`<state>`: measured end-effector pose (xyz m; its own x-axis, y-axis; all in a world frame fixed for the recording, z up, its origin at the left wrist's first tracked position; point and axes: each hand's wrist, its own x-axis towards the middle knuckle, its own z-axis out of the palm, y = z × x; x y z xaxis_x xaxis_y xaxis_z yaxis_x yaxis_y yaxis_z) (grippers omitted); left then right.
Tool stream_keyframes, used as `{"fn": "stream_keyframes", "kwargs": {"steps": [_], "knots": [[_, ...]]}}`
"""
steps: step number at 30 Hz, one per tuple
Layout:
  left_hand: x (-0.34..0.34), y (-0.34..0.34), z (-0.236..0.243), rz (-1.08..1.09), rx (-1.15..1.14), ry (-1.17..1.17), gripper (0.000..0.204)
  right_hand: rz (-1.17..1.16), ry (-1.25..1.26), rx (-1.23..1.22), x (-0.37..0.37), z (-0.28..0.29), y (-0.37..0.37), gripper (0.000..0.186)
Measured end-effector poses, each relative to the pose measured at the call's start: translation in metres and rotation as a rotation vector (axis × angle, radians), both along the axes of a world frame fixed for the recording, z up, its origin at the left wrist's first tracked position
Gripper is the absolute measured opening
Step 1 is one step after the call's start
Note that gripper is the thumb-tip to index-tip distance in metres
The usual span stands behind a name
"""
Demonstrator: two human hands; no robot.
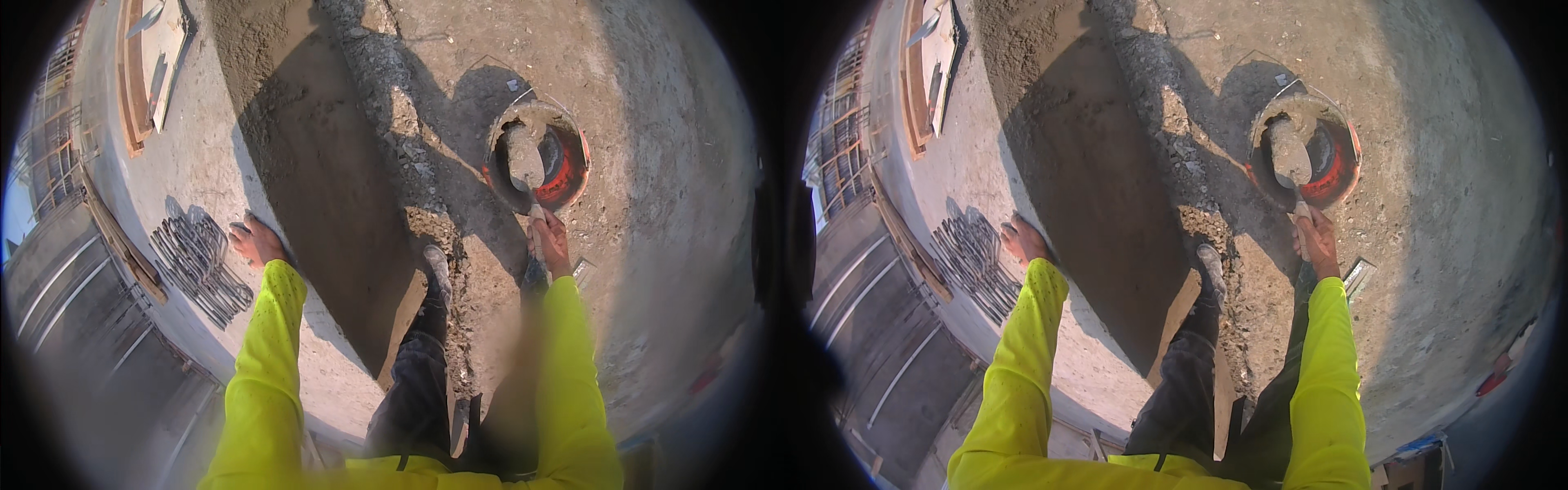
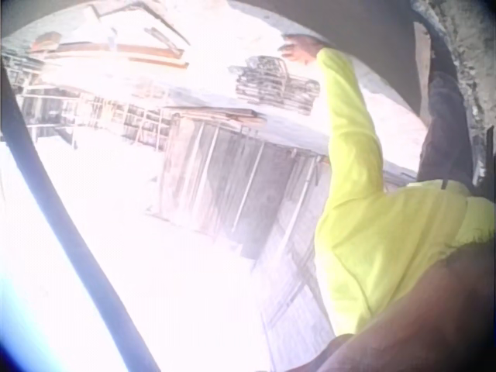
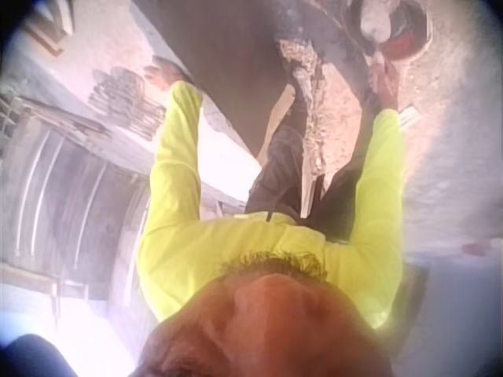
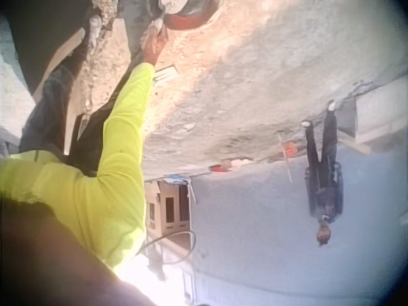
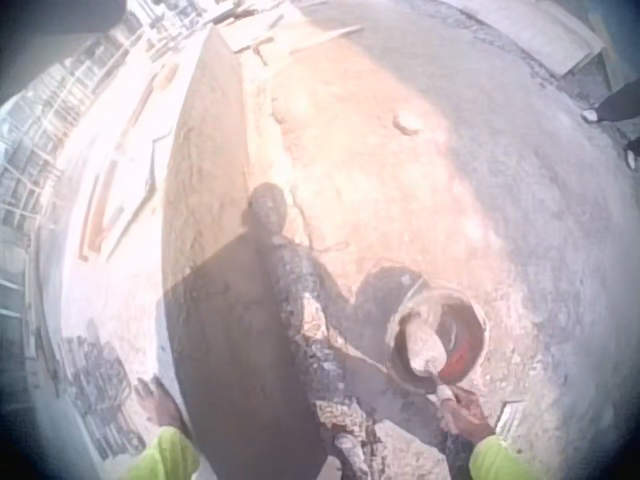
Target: The person scoops wet cement from a bucket with a trowel and applies it to a vertical concrete wall. They smooth the surface with a flat trowel, repeating the process along the wall's length.
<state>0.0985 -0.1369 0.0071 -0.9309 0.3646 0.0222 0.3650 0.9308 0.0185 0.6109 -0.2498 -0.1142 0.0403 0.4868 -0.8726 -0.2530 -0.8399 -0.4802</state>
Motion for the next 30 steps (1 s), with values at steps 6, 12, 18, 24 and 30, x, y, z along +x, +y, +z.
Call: {"fn": "stream_keyframes", "kwargs": {"steps": [6, 12, 18, 24, 30], "knots": [[0.001, 0.005, 0.015, 0.009, -0.048, 0.027, 0.074, -0.115, 0.086, 0.265, -0.042, 0.066, 0.011, 0.015], [-0.023, 0.011, 0.040, 0.005, -0.063, 0.000, 0.073, -0.370, 0.131, 0.418, -0.114, 0.168, 0.089, 0.030], [-0.059, 0.012, 0.054, -0.024, -0.068, 0.017, 0.072, -0.552, -0.398, 0.683, -0.219, 0.227, 0.168, 0.060], [-0.066, 0.021, 0.049, -0.042, -0.071, -0.037, 0.071, 0.287, -0.372, 0.823, -0.331, 0.182, 0.142, 0.055], [-0.043, -0.015, 0.016, -0.033, -0.149, 0.056, 0.075, -0.199, -0.275, 0.186, -0.174, 0.159, -0.007, 0.047]]}}
